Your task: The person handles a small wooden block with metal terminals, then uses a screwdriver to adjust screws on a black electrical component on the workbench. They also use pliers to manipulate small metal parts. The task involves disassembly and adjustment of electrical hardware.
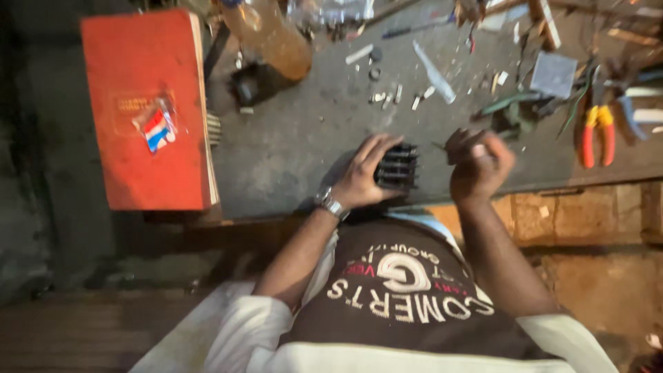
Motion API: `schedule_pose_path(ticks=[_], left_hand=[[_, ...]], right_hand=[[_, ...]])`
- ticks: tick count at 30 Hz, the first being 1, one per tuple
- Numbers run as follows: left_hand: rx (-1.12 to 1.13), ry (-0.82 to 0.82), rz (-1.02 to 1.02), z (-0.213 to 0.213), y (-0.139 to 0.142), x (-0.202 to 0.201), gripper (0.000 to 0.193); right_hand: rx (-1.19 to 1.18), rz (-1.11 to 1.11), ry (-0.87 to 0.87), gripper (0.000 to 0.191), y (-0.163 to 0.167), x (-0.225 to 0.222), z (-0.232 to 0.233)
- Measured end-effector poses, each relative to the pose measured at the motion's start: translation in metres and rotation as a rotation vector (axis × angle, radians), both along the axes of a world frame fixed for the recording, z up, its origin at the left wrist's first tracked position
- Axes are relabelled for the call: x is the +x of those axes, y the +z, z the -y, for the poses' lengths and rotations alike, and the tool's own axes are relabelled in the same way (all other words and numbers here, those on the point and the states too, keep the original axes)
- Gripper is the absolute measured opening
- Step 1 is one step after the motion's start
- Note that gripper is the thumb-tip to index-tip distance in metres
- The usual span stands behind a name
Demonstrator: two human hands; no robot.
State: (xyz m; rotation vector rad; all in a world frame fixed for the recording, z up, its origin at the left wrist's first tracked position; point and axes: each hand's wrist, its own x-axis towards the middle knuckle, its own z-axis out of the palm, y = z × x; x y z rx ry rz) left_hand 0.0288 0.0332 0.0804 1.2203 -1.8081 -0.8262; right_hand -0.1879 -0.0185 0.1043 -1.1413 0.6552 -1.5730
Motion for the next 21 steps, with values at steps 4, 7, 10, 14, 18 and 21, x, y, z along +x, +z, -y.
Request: schedule_pose_path(ticks=[4, 7, 10, 14, 18, 21], left_hand=[[0.038, -0.056, -0.024, 0.005, 0.006, 0.004, 0.094], [0.025, -0.062, 0.096, 0.007, 0.018, 0.008, 0.095], [-0.079, -0.048, 0.164, 0.009, 0.027, 0.007, 0.096], [-0.105, -0.056, 0.174, 0.012, 0.027, 0.005, 0.094], [-0.029, -0.096, 0.146, 0.014, 0.021, 0.006, 0.090], [-0.019, -0.105, 0.135, 0.014, 0.017, 0.007, 0.088]], right_hand=[[0.060, 0.158, 0.062, 0.043, 0.026, -0.005, -0.018], [0.083, 0.134, 0.090, 0.043, 0.038, 0.000, -0.024], [0.134, 0.116, 0.095, 0.043, 0.042, 0.009, -0.028], [0.167, 0.110, 0.105, 0.044, 0.038, 0.016, -0.032], [0.170, 0.085, 0.114, 0.045, 0.031, 0.019, -0.029], [0.222, 0.084, 0.105, 0.049, 0.028, 0.022, -0.026]])
